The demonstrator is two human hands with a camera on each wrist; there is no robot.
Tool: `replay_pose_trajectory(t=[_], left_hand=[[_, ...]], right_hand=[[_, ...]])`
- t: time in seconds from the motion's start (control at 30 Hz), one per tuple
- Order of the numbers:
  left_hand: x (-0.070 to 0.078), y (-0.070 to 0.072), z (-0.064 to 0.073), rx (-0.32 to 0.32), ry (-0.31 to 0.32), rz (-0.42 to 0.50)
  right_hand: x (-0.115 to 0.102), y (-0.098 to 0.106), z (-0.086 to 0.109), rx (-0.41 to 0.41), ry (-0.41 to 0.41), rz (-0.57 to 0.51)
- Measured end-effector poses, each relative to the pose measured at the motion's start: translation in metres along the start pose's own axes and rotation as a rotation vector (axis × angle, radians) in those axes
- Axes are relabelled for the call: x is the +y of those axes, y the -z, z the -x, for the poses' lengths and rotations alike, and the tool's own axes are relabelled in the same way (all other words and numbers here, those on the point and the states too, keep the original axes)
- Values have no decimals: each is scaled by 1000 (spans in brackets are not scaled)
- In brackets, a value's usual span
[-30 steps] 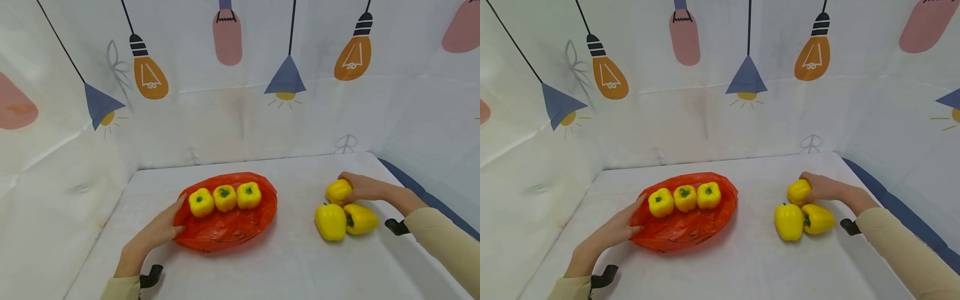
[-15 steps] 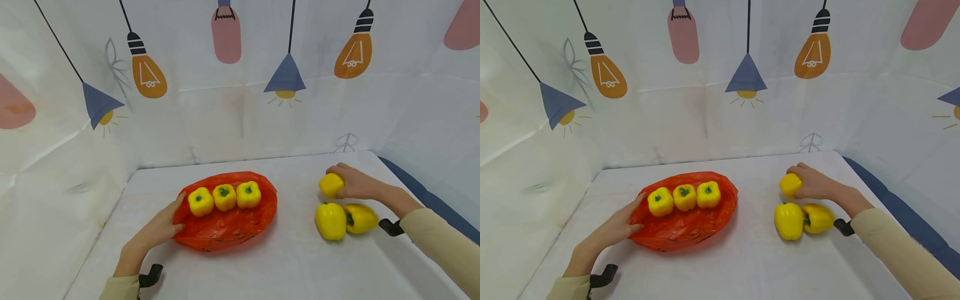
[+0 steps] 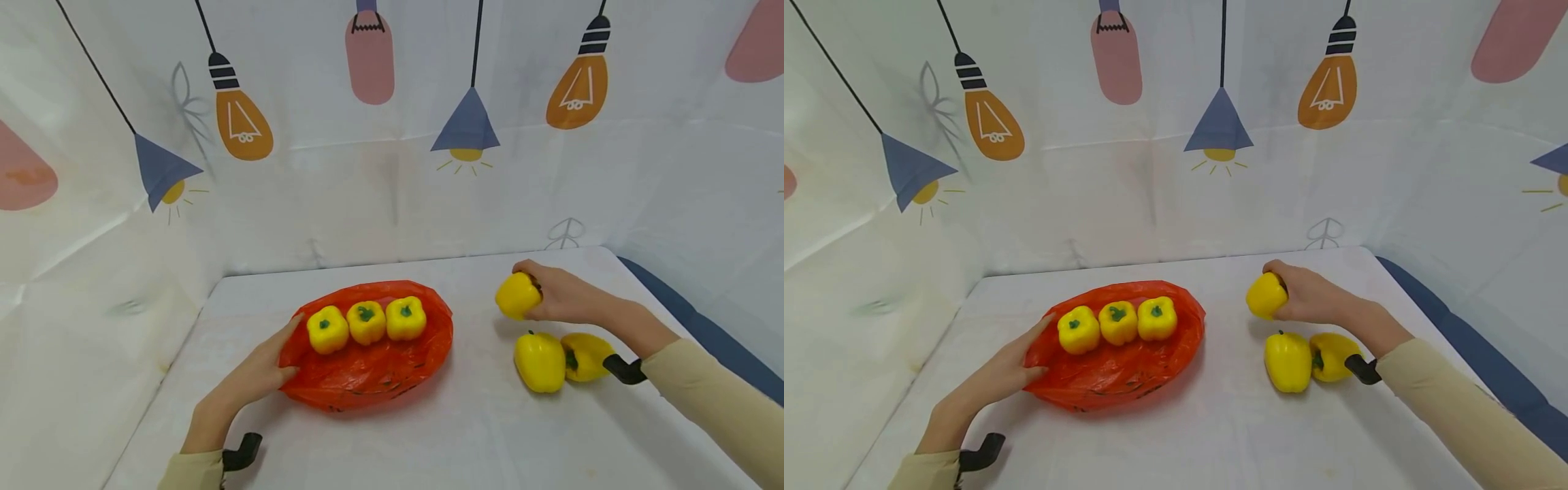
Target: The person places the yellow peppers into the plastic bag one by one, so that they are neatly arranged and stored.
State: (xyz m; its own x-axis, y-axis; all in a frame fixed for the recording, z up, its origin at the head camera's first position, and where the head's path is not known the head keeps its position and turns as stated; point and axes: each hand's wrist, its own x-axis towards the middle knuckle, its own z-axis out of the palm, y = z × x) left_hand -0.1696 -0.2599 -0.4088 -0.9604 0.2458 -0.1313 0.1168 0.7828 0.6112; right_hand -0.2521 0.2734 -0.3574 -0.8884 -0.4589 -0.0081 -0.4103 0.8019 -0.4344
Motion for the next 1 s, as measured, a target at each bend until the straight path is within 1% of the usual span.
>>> replay_pose_trajectory(t=[0.17,0.37,0.53,0.67,0.77,0.93,1.0], left_hand=[[-2,1,0,1,-19,5],[-2,2,1,-5,-16,12],[-1,2,2,-7,-14,18],[0,2,3,-9,-9,19],[1,2,3,-8,-7,24],[-1,0,5,-7,-3,25],[-2,0,6,-5,-4,25]], right_hand=[[-18,6,-4,16,26,21],[-37,7,-10,51,115,44],[-53,3,-17,53,171,54],[-71,0,-23,43,204,69],[-85,-3,-27,41,245,83],[-105,-13,-36,35,322,95],[-113,-18,-39,28,340,94]])
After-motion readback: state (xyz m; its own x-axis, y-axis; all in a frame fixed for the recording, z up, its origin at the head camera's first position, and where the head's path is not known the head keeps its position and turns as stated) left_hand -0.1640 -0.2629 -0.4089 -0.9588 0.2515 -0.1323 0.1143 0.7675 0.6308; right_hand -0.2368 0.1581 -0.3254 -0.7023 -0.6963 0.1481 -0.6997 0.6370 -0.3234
